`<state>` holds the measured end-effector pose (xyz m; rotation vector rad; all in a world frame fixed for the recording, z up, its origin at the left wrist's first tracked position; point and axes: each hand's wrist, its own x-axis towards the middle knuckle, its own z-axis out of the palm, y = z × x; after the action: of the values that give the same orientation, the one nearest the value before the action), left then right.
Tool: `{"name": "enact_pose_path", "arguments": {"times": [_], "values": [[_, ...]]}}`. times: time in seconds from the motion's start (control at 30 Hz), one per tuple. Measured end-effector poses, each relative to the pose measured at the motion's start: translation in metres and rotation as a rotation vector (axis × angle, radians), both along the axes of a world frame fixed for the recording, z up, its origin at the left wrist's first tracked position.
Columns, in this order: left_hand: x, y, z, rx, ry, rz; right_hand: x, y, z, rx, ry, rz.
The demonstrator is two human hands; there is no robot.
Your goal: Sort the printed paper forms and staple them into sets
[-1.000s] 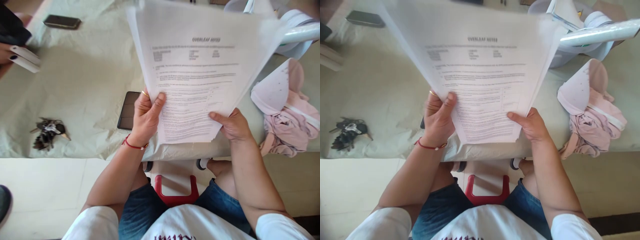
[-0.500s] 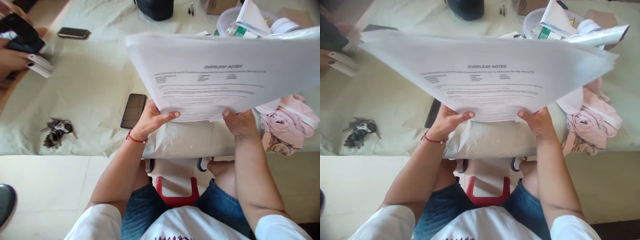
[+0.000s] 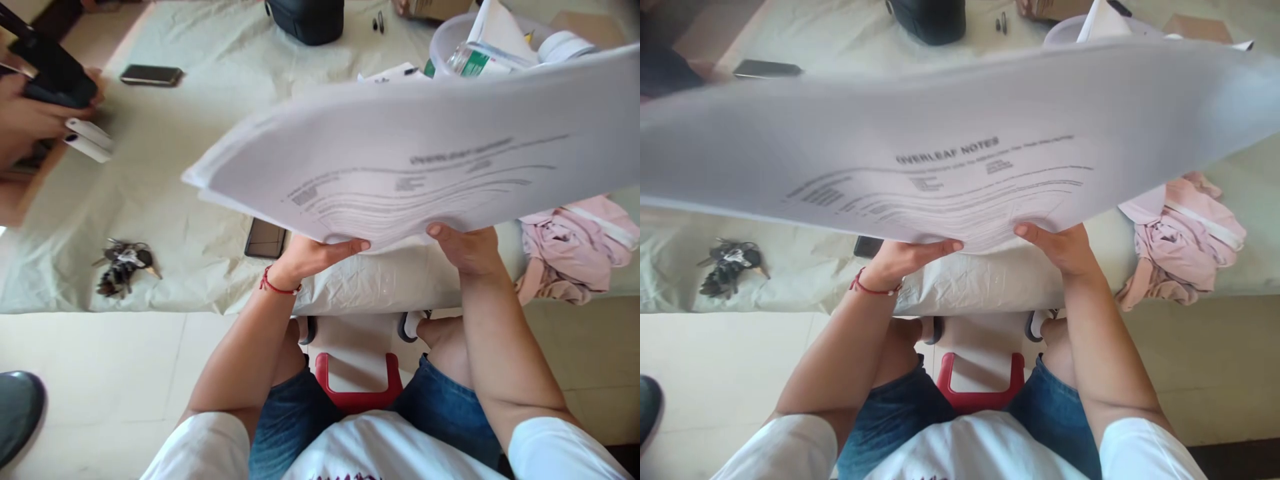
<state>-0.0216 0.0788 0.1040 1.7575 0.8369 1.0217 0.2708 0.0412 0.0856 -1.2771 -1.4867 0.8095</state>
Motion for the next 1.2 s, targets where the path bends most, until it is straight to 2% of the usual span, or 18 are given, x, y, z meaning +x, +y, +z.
{"name": "enact_pose_path", "arguments": {"times": [0.1,0.27,0.4,0.47,0.63,0.73,0.87,1.0,1.07,1.2], "values": [[-0.002,0.000,-0.001,-0.003,-0.010,-0.017,0.004,0.002,-0.004,-0.008,0.146,0.002],[-0.003,0.005,-0.008,-0.005,0.073,-0.052,0.009,0.003,-0.010,-0.030,0.214,0.063],[-0.002,0.005,-0.008,-0.023,0.051,-0.063,0.007,0.003,-0.007,-0.073,0.230,0.039],[-0.002,0.003,-0.006,-0.064,0.003,-0.061,0.002,0.003,-0.002,-0.087,0.221,0.049],[0.001,-0.010,-0.002,-0.278,-0.115,-0.082,-0.002,-0.007,0.010,-0.153,0.264,0.066],[0.008,-0.017,-0.010,-0.362,-0.215,-0.021,0.006,-0.016,0.007,-0.268,0.288,0.058],[0.021,-0.020,-0.027,-0.392,-0.278,0.204,0.018,-0.025,-0.003,-0.445,0.301,0.100],[0.029,-0.020,-0.034,-0.427,-0.308,0.173,0.027,-0.027,-0.005,-0.571,0.289,0.143],[0.031,-0.021,-0.033,-0.483,-0.331,0.171,0.028,-0.023,-0.004,-0.569,0.294,0.115],[0.032,-0.025,-0.032,-0.612,-0.293,0.137,0.022,-0.017,-0.005,-0.395,0.338,-0.052]]}}
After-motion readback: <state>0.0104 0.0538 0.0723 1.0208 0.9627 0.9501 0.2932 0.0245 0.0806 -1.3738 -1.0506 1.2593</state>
